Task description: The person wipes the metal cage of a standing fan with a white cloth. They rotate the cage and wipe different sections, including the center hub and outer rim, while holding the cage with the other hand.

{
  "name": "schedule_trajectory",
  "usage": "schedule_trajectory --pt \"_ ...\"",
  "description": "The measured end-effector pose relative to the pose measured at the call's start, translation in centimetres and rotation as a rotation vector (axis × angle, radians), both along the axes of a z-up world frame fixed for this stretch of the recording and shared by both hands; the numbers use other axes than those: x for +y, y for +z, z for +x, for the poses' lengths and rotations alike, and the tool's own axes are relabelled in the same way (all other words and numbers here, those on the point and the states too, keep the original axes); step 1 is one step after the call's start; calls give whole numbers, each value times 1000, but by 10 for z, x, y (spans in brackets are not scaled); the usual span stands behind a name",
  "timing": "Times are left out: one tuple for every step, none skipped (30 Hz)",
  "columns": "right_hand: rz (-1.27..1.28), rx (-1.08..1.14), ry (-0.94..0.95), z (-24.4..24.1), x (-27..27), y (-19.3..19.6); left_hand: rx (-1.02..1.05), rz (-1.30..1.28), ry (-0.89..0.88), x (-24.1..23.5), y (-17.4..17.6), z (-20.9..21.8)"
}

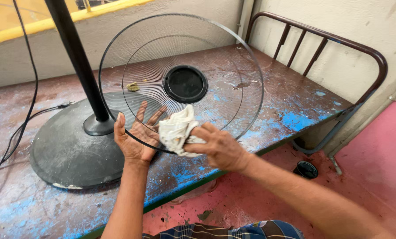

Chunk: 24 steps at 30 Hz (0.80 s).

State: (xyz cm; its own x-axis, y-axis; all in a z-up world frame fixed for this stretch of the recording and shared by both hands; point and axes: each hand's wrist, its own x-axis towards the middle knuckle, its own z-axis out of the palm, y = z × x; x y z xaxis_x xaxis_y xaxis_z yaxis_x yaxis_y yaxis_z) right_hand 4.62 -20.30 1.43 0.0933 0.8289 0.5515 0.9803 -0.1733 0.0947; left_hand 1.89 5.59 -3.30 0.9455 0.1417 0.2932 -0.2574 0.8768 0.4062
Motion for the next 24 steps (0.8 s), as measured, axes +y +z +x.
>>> schedule_trajectory --pt "-78 -56 -8 5 -6 6 17 -38 26 0 0 2" --pt "-107 -64 -4 7 -8 10 34 -75 53 0 0 3" --pt "-135 -72 -5 7 -10 13 10 -73 72 0 0 3" --pt "-163 -81 -6 6 -12 15 -14 -71 91 1 -1 2" --pt "-190 -24 -20 4 -13 16 -41 -67 105 0 0 3" --pt "-216 34 -34 3 -11 15 -86 -61 98 0 2 3" --pt "-243 94 -47 3 -10 13 -128 -57 91 0 4 2" --pt "-197 197 29 6 -10 11 -170 -53 84 -2 5 2" --pt "-149 301 108 11 -7 8 -167 -38 99 -3 6 0" --pt "-99 406 186 16 -5 3 -164 -22 113 -6 6 -3" --pt "-39 509 147 18 4 -5 -166 -5 127 -8 9 -3" --pt "22 612 107 15 17 -14 -167 23 145 -11 10 -6" --pt "79 710 68 11 28 -21 -172 47 166 -13 11 -8" --pt "163 684 -45 4 35 -26 -177 71 186 -16 13 -8" --pt "246 663 -151 -9 44 -35 -184 82 184 -18 12 -9" --pt "328 640 -258 -17 52 -39 -191 93 182 -22 12 -9" --pt "379 604 -219 -19 60 -39 -197 107 181 -23 13 -10" --pt "431 567 -180 -19 67 -39 -193 118 193 -21 15 -11" --pt "483 530 -146 -19 71 -40 -188 129 200 -21 17 -12" --pt "506 382 -124 -11 78 -38 -184 140 206 -22 20 -13" --pt "526 232 -102 3 87 -30 -186 133 195 -25 23 -15" --pt "559 142 -187 21 97 -19 -188 127 183 -28 24 -17" --pt "589 53 -270 42 105 -5 -189 118 174 -32 25 -19" --pt "730 131 -327 67 113 17 -189 123 166 -36 25 -19"
